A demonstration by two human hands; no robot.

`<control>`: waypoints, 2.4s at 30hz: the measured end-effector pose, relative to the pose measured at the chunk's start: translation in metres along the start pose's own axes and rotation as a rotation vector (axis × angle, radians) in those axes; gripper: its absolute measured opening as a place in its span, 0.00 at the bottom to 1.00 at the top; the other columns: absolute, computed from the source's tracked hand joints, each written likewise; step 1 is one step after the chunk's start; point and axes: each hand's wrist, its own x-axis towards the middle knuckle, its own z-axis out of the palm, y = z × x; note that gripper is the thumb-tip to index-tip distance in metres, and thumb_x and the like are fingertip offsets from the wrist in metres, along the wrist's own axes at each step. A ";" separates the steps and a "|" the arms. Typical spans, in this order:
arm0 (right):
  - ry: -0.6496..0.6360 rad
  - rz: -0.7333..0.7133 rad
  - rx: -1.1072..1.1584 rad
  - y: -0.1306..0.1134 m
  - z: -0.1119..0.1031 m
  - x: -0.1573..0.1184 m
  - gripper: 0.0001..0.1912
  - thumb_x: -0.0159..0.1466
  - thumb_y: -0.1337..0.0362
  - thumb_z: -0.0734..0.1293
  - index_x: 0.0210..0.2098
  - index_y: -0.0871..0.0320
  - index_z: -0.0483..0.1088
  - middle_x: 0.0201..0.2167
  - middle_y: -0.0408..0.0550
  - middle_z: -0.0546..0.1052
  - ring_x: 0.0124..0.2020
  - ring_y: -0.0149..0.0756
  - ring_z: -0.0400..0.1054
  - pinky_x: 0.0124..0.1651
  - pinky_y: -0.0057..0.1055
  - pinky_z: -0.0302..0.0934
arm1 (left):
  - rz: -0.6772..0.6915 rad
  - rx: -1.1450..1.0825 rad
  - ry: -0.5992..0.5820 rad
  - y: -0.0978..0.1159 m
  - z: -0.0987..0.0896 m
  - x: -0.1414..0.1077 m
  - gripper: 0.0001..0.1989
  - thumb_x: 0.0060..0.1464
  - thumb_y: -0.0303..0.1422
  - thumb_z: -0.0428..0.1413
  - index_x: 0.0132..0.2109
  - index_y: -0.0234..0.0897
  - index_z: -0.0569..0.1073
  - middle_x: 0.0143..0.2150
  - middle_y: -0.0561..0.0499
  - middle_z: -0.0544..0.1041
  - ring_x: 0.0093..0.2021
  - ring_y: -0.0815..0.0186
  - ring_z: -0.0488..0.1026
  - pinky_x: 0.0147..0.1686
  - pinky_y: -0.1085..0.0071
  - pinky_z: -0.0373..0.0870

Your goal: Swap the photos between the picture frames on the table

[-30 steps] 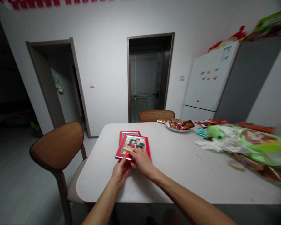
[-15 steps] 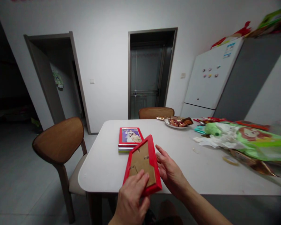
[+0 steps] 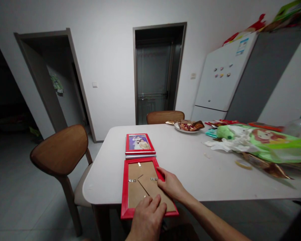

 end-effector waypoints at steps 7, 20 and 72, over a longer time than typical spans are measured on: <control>-0.005 -0.061 -0.309 0.003 0.003 -0.003 0.23 0.50 0.69 0.58 0.47 0.61 0.64 0.38 0.52 0.70 0.42 0.37 0.63 0.45 0.29 0.54 | -0.041 -0.198 -0.099 -0.007 -0.009 -0.002 0.13 0.48 0.23 0.51 0.42 0.40 0.69 0.46 0.49 0.73 0.40 0.60 0.69 0.40 0.63 0.69; -0.088 -0.223 -0.363 -0.006 0.002 0.010 0.13 0.51 0.72 0.58 0.32 0.60 0.72 0.40 0.52 0.69 0.42 0.36 0.62 0.45 0.27 0.54 | -0.363 -0.270 -0.287 -0.052 -0.034 -0.015 0.20 0.36 0.35 0.61 0.40 0.38 0.69 0.55 0.40 0.63 0.56 0.54 0.57 0.54 0.50 0.47; -0.108 -0.277 -0.504 -0.030 0.025 0.023 0.14 0.59 0.62 0.56 0.37 0.59 0.69 0.40 0.53 0.69 0.42 0.40 0.59 0.43 0.35 0.51 | -0.408 -0.347 -0.249 -0.053 -0.033 -0.015 0.19 0.30 0.28 0.64 0.35 0.36 0.69 0.49 0.43 0.70 0.53 0.56 0.62 0.54 0.56 0.48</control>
